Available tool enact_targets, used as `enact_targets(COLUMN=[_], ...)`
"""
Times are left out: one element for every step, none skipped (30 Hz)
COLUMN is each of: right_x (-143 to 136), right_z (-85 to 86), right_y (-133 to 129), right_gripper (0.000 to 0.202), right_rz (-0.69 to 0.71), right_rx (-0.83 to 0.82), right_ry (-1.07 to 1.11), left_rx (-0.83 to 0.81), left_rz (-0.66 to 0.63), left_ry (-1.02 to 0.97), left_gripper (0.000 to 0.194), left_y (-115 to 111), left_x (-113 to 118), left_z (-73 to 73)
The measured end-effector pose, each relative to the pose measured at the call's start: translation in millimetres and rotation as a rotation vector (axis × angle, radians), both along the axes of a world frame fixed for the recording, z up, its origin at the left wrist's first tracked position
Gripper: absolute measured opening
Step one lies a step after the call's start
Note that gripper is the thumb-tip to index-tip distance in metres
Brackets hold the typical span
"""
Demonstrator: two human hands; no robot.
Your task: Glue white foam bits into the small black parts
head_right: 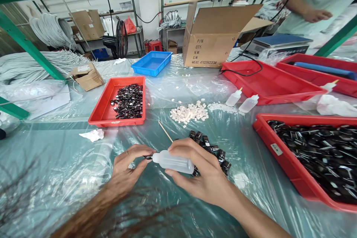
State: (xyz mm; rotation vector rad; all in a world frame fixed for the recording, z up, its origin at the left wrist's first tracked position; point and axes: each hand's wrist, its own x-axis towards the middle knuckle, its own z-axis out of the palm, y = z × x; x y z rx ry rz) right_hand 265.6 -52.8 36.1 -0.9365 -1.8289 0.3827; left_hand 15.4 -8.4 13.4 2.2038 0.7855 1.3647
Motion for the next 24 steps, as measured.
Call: enact_targets(right_x=[0,-1,-1,0,0,0,1,1,1,1,0,-1,-3,-5,-9,-13,-17,-22,-27,-32,-35,-37,-37,-34], right_z=[1.5,3.0,4.0,4.4,4.1,2.9,1.0,-1.4,-4.4,-7.6,-11.0,-14.6,-18.4,-22.3,-26.3,-30.5,-34.5,-38.3,-41.6,-44.2,-45.9,-46.5,-45.9,-44.2], right_y=[1,2,4,5,8,11,14,17,20,23,26,28,30,32,32,32,31,29,27,25,23,21,20,21], right_gripper=[0.051,0.047,0.042,0.037,0.032,0.028,0.026,0.027,0.03,0.033,0.036,0.037,0.038,0.037,0.034,0.031,0.028,0.025,0.023,0.023,0.025,0.028,0.033,0.039], right_rz=[0.003,0.006,0.01,0.014,0.021,0.032,0.045,0.053,0.054,0.044,0.029,0.016,0.008,0.007,0.011,0.013,0.012,0.011,0.014,0.024,0.034,0.041,0.038,0.037], right_rx=[-0.012,-0.037,-0.072,-0.121,-0.178,-0.24,-0.31,-0.382,-0.451,-0.508,-0.55,-0.581,-0.594,-0.592,-0.586,-0.572,-0.551,-0.528,-0.507,-0.491,-0.478,-0.471,-0.468,-0.464], right_ry=[0.035,0.087,0.156,0.239,0.333,0.429,0.515,0.587,0.638,0.664,0.664,0.635,0.588,0.527,0.452,0.368,0.285,0.212,0.153,0.109,0.08,0.062,0.051,0.03], left_rx=[0.001,0.002,0.001,-0.002,-0.009,-0.016,-0.022,-0.029,-0.036,-0.042,-0.049,-0.059,-0.068,-0.074,-0.075,-0.074,-0.07,-0.065,-0.061,-0.057,-0.052,-0.045,-0.036,-0.027], left_rz=[0.0,0.0,0.001,0.002,0.003,0.004,0.004,0.005,0.006,0.008,0.011,0.014,0.017,0.018,0.016,0.014,0.013,0.011,0.008,0.008,0.007,0.007,0.009,0.015], left_ry=[-0.001,-0.004,-0.007,-0.01,-0.011,-0.011,-0.012,-0.012,-0.011,-0.01,-0.008,-0.005,-0.005,-0.007,-0.011,-0.017,-0.022,-0.028,-0.033,-0.037,-0.04,-0.041,-0.038,-0.033], left_gripper=[0.025,0.025,0.024,0.024,0.024,0.024,0.024,0.023,0.023,0.023,0.023,0.023,0.023,0.023,0.023,0.023,0.023,0.024,0.024,0.024,0.024,0.023,0.023,0.022], left_y=[0,0,-1,-1,-1,-1,-1,-2,-2,-2,-2,-3,-3,-3,-3,-3,-3,-3,-3,-3,-3,-3,-2,-2], left_x=[0,0,0,0,0,0,0,0,0,0,0,0,0,-1,-1,-1,-1,-1,-1,-1,-1,-1,-1,-1], left_z=[0.2,0.3,0.4,0.3,0.3,0.1,-0.1,-0.4,-0.7,-1.0,-1.1,-1.1,-0.9,-0.5,0.0,0.7,1.4,2.1,2.6,2.9,3.0,2.7,2.2,1.5])
